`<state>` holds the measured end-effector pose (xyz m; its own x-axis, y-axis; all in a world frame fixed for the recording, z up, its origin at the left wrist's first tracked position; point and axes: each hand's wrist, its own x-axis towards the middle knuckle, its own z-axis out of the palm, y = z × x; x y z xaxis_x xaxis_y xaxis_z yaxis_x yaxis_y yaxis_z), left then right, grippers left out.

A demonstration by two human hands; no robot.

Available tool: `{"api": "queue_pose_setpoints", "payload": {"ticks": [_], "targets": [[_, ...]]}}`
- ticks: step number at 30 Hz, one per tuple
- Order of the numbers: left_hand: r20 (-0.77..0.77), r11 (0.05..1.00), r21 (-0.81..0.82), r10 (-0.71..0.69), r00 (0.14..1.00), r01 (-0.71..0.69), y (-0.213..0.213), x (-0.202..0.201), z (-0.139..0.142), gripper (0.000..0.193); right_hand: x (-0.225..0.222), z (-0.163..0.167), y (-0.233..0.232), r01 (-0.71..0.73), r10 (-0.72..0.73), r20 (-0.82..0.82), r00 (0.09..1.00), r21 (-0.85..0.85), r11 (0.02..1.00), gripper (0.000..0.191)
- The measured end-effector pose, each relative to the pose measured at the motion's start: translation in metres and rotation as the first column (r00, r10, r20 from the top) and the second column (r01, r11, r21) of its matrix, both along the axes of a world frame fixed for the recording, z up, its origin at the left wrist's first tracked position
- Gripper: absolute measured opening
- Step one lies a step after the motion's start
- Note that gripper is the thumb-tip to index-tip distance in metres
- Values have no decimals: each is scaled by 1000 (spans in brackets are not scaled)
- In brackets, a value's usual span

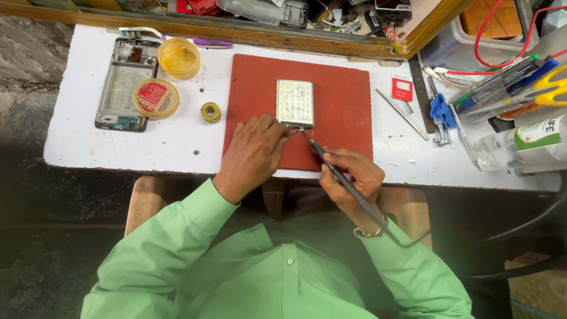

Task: The person solders a connector cable to a smartphone battery using a soldering iron and solder wire. They then remove the battery and place it on a disassembled phone chassis.

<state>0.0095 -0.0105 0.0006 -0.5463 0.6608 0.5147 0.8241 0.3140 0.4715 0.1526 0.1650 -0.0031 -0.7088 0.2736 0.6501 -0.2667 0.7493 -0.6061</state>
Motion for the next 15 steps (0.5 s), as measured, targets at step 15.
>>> {"api": "queue_pose_setpoints", "payload": {"ticks": [15], "targets": [[-199,992,-120,1,980,-25,10,-12,6,24,3,-10,20,-146,153,-43,987,-623,768,14]]}}
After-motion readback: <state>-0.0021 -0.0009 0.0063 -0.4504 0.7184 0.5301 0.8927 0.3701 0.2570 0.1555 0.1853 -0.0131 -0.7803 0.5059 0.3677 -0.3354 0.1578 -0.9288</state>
